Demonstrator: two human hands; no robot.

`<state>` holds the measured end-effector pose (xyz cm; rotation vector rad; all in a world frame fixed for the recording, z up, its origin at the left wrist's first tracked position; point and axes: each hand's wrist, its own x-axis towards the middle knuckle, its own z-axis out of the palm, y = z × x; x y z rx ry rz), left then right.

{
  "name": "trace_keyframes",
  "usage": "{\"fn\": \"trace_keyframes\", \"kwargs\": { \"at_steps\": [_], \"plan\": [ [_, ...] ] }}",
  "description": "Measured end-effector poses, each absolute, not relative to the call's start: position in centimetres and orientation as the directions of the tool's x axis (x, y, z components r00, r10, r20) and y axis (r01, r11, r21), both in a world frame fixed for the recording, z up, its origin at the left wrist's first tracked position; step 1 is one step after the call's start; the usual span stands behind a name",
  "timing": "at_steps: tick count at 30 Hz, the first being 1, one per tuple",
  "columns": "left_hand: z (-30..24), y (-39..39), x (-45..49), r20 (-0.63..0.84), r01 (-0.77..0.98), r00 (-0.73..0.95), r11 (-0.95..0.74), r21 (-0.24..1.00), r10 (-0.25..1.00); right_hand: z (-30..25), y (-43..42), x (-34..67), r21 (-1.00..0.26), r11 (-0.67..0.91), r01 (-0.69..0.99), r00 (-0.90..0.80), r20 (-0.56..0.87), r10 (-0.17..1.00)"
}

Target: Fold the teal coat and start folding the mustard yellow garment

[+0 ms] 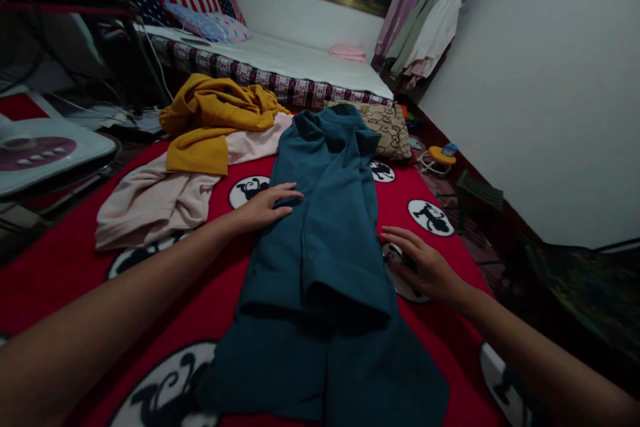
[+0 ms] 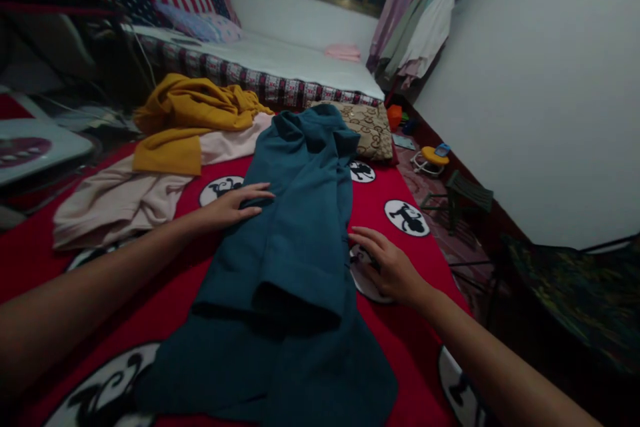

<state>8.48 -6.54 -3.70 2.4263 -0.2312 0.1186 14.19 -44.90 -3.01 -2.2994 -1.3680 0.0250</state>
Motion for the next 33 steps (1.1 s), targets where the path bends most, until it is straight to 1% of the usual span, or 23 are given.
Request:
{"fn": "trace_keyframes", "kwargs": {
  "at_steps": [2, 5, 8, 11, 14, 17, 20, 24, 28, 29, 31, 33],
  "plan": [
    [-3.4, -5.6, 5.5, 0.119, -0.263, 0.963, -0.751, 0.606, -0.241, -3.6, -45.1, 12.7, -0.382, -0.376, 0.844, 0.479, 0.222, 0.85],
    [-2.6, -4.9, 2.0, 0.036, -0.34, 0.922, -0.763, 0.55, -0.385, -4.1, -44.4, 11.6, -0.346, -0.356, 0.868, 0.458, 0.281, 0.843],
    [-2.0, -5.1, 0.3, -0.011, -0.4, 0.885, -0.774, 0.491, -0.465, -4.2, -43.7, 11.7, -0.308, -0.351, 0.884, 0.444, 0.322, 0.836],
    [-1.6, -5.1, 0.1, -0.029, -0.429, 0.869, -0.78, 0.455, -0.494, -4.2, -43.5, 12.5, -0.307, -0.337, 0.89, 0.431, 0.328, 0.84],
    [-1.0, -5.2, 0.4, -0.033, -0.417, 0.877, -0.793, 0.444, -0.48, -4.1, -44.0, 12.8, -0.32, -0.342, 0.884, 0.441, 0.321, 0.838],
    [0.1, -6.4, 0.5, 0.011, -0.41, 0.889, -0.782, 0.469, -0.459, -3.9, -44.7, 12.2, -0.371, -0.372, 0.851, 0.501, 0.361, 0.787],
    [1.2, -9.0, 0.4, 0.02, -0.469, 0.85, -0.737, 0.487, -0.527, -3.6, -44.8, 11.3, -0.434, -0.354, 0.828, 0.528, 0.39, 0.755],
    [1.7, -12.3, 0.7, 0.021, -0.572, 0.77, -0.675, 0.466, -0.638, -2.8, -44.4, 9.8, -0.447, -0.344, 0.826, 0.527, 0.395, 0.752],
    [1.7, -13.3, 0.9, 0.091, -0.621, 0.748, -0.646, 0.445, -0.657, -1.2, -45.1, 7.3, -0.48, -0.303, 0.823, 0.527, 0.445, 0.724],
    [1.8, -13.4, 0.8, 0.113, -0.628, 0.746, -0.637, 0.446, -0.657, -0.8, -45.5, 6.6, -0.484, -0.279, 0.829, 0.51, 0.451, 0.733],
    [2.0, -13.6, 0.2, 0.151, -0.655, 0.725, -0.606, 0.451, -0.672, -0.2, -46.5, 5.3, -0.462, -0.22, 0.859, 0.436, 0.438, 0.786],
    [2.3, -14.0, -0.5, 0.172, -0.694, 0.687, -0.568, 0.443, -0.706, 0.0, -47.5, 4.2, -0.416, -0.173, 0.892, 0.343, 0.376, 0.861]
  ]
}}
